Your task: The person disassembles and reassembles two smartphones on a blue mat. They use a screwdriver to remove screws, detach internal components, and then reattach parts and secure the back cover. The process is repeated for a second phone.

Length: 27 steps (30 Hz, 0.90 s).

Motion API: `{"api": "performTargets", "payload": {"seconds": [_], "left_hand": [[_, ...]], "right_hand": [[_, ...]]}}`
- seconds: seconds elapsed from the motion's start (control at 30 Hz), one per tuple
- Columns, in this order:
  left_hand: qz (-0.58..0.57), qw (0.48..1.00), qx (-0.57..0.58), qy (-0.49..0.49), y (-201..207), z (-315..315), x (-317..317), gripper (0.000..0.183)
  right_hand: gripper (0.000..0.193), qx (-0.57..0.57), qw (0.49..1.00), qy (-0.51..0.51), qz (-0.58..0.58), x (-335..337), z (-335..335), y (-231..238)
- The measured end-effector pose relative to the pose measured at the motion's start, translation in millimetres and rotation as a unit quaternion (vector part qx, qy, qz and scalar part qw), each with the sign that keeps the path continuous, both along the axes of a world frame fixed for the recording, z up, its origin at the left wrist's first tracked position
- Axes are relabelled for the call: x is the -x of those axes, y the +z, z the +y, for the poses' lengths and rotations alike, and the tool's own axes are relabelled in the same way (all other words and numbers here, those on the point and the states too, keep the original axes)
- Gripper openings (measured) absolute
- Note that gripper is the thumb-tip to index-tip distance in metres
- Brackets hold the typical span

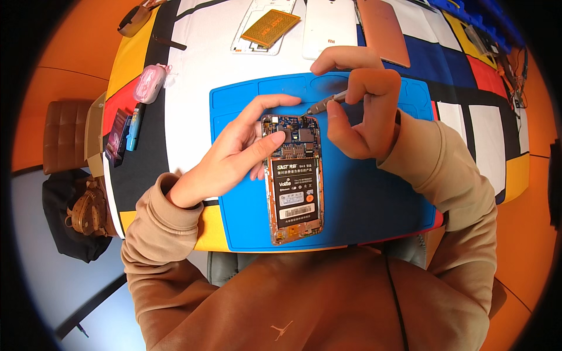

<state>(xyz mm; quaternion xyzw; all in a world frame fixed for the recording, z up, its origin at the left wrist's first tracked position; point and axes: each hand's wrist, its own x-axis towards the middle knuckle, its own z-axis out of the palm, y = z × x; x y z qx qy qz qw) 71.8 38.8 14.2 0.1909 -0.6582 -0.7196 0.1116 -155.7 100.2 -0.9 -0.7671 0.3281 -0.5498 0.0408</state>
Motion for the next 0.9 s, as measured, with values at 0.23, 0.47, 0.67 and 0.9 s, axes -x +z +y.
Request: {"api": "performTargets", "payload": {"seconds": [0.23, 0.47, 0.67, 0.9], "left_hand": [[-0.003, 1.0, -0.005, 0.007, -3.1, 0.0, -1.8, 0.043], [-0.004, 1.0, 0.001, 0.009, -3.3, 0.1, -1.5, 0.043], [-0.004, 1.0, 0.003, 0.01, -3.6, -0.2, -1.3, 0.042], [0.002, 1.0, -0.008, 0.018, -2.1, 1.8, 0.4, 0.041]], "right_hand": [[0.031, -0.02, 0.998, -0.055, 0.038, 1.3, 1.4, 0.8], [0.03, -0.036, 0.999, -0.021, 0.02, 1.1, 3.9, 3.1], [0.034, -0.02, 0.999, -0.007, 0.031, 4.3, 2.5, 5.5], [0.037, -0.023, 0.998, -0.018, 0.055, 3.0, 1.9, 2.9]]}}
